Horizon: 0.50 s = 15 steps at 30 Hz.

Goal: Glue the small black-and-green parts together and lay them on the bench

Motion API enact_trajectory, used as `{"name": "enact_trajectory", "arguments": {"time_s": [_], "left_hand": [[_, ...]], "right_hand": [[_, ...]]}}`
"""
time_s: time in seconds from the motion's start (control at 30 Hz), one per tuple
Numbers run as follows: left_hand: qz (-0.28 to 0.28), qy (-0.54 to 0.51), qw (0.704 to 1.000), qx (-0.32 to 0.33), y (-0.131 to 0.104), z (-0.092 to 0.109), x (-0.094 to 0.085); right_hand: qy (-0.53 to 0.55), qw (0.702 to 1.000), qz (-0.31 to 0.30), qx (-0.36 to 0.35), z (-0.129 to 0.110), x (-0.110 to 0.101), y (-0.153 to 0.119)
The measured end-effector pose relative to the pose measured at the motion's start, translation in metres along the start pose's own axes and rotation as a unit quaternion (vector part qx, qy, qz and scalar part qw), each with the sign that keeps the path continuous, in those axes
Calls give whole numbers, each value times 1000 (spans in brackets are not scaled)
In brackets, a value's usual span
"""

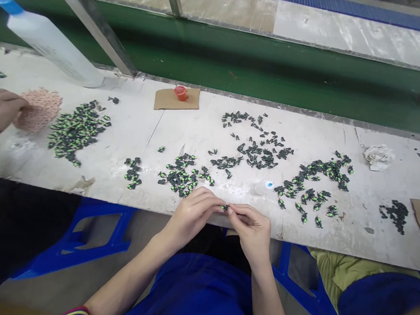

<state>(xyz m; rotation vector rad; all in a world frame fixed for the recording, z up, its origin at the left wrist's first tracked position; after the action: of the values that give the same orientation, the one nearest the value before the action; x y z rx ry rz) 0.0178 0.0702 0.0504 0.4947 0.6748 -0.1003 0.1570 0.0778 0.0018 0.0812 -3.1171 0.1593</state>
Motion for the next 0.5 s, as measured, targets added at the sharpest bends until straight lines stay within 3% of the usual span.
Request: {"name": "enact_trajectory", "arguments": {"time_s": [0.17, 0.4, 0.5], "left_hand": [[-4, -13, 1000, 16, 1, 8, -1], [8, -127, 982, -141, 0, -1, -2], [17, -151, 970, -191, -3, -3, -2]], "right_hand": [[-7, 998, 10, -57, -12, -5, -2], [-93, 976, 32, -193, -41, -8, -10], [-119, 968, 35, -219, -47, -8, -12]]}}
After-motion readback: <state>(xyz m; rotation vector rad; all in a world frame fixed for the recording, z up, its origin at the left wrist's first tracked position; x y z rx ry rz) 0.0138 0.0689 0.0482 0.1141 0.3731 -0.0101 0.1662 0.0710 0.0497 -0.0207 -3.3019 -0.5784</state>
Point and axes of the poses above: each hand's wrist, its own y-axis towards the middle knuckle, its own x-axis out of the palm, z = x × y, the point moved 8 cm from there along y, towards the middle knuckle, and after that the axes turned 1 degree about y, right-handed, at the moved point
